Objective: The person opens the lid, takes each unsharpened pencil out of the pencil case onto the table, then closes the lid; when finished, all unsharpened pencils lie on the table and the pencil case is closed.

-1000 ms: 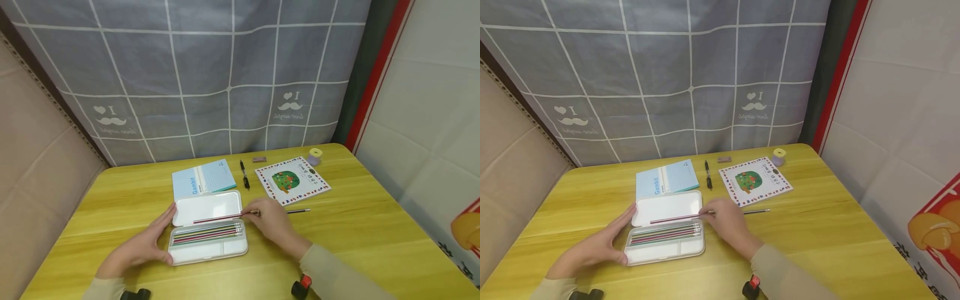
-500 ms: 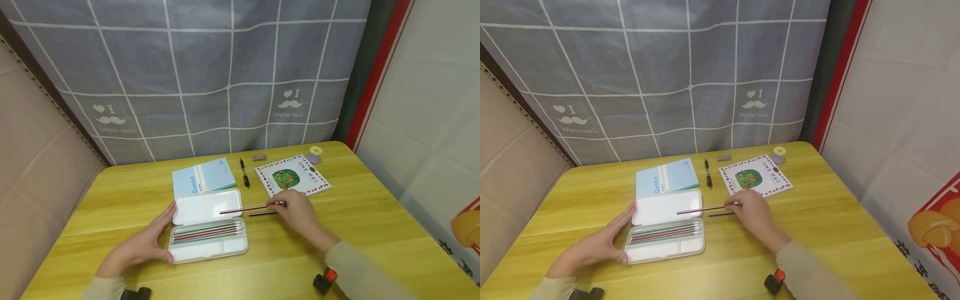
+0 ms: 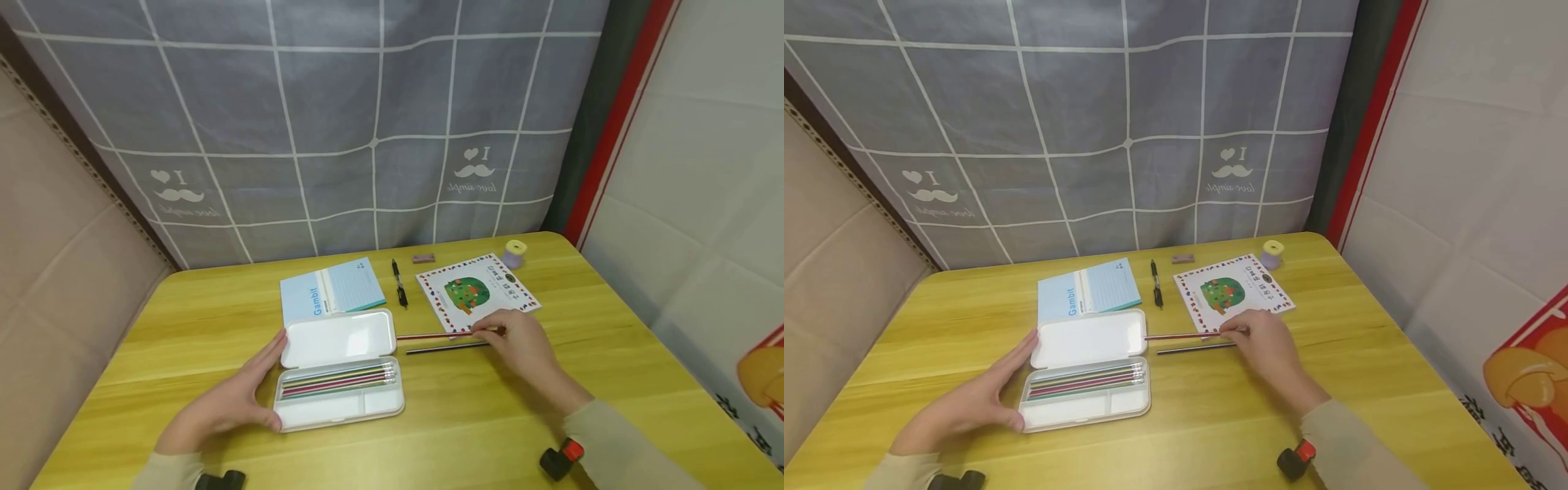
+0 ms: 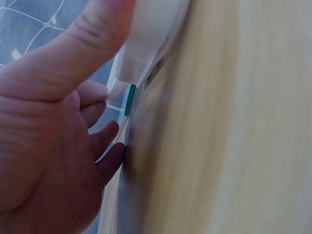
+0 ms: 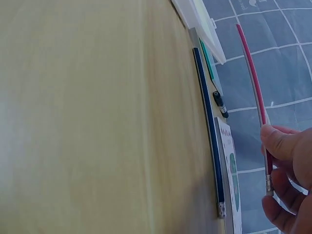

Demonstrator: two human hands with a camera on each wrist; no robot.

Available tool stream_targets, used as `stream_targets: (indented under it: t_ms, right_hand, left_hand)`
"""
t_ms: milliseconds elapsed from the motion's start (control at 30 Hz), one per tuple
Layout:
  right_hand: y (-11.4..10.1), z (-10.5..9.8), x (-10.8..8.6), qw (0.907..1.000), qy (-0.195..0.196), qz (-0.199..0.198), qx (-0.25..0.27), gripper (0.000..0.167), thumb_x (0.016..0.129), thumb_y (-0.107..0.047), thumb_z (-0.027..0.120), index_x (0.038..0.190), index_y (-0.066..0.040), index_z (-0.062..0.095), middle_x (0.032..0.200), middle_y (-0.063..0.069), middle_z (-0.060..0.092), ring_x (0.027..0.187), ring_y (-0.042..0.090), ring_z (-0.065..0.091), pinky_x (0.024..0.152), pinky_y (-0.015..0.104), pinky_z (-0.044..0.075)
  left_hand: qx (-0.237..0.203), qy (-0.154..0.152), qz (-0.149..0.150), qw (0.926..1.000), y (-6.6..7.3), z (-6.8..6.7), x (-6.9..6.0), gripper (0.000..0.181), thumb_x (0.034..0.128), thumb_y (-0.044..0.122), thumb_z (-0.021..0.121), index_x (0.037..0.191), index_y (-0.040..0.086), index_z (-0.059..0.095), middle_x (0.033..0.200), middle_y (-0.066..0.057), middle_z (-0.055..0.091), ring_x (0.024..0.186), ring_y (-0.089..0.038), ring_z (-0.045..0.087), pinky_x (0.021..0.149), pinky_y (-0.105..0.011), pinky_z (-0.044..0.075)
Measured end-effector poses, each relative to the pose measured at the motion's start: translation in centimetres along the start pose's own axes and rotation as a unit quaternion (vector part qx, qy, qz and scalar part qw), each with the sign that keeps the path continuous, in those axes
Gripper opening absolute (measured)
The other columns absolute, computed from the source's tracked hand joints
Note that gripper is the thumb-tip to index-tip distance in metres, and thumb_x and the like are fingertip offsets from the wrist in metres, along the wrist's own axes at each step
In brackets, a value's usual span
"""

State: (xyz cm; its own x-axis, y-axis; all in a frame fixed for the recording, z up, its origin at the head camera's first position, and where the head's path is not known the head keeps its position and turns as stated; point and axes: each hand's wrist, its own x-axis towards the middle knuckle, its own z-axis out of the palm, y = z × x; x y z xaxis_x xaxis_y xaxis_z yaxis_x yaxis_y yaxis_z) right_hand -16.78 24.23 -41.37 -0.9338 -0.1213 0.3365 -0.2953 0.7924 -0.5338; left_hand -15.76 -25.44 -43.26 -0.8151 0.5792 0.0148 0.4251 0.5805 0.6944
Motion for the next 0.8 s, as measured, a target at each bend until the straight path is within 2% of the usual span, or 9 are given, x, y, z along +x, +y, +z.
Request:
stream_targets:
  t_ms: [133,333,500,567,800]
  right_hand:
    - [0.4,-0.3,-0.4,0.9998,-0.012,0.009,-0.01,0.008,0.086,-0.011,0.085,0.09,-0.017,0.085,0.089,-0.004,0.078,0.078,0.012,0.064,0.071,0.034,0.053]
    - [0.6,-0.7,-0.9,0.9981,-0.048,0.036,-0.012,0.008,0.087,-0.013,0.084,0.09,-0.021,0.085,0.089,-0.007,0.077,0.08,0.011,0.063,0.073,0.035,0.054]
    - [1.0,-0.3,-1.2,0.9982,-0.054,0.012,-0.025,0.002,0.088,-0.02,0.084,0.086,-0.02,0.084,0.087,-0.011,0.077,0.08,0.009,0.066,0.073,0.034,0.055]
    - [1.1,0.0,-1.4,0.9982,-0.052,0.005,-0.03,0.003,0.088,-0.02,0.084,0.085,-0.021,0.083,0.088,-0.011,0.077,0.084,0.01,0.069,0.076,0.037,0.058]
    - [1.1,0.4,-1.7,0.9976,-0.059,0.021,-0.03,0.007,0.087,-0.016,0.085,0.085,-0.023,0.083,0.089,-0.008,0.077,0.089,0.016,0.071,0.082,0.045,0.059]
  left_hand:
    - [0.0,-0.001,0.004,1.0,0.1,-0.1,0.0,0.144,0.0594,0.043,0.095,0.167,0.002,0.007,0.173,-0.024,-0.002,0.151,-0.061,0.003,0.106,-0.004,0.003]
    - [-0.002,-0.004,-0.016,0.9999,0.5,-0.3,0.0,0.145,0.058,0.038,0.096,0.167,0.004,0.007,0.173,-0.023,-0.003,0.152,-0.059,0.002,0.109,-0.009,0.003]
    - [-0.009,0.001,-0.017,0.9998,0.6,-0.3,-0.1,0.145,0.057,0.035,0.097,0.167,0.002,0.008,0.173,-0.024,-0.003,0.152,-0.06,0.002,0.106,-0.004,0.002]
    - [-0.011,0.001,-0.016,0.9998,0.6,-0.3,0.0,0.145,0.0572,0.034,0.097,0.167,0.002,0.008,0.173,-0.023,-0.003,0.152,-0.06,0.001,0.105,-0.002,0.002]
    - [-0.017,0.0,-0.007,0.9998,0.6,-0.3,0.0,0.144,0.0581,0.032,0.098,0.166,0.0,0.009,0.173,-0.025,-0.003,0.152,-0.061,0.001,0.105,0.0,0.002]
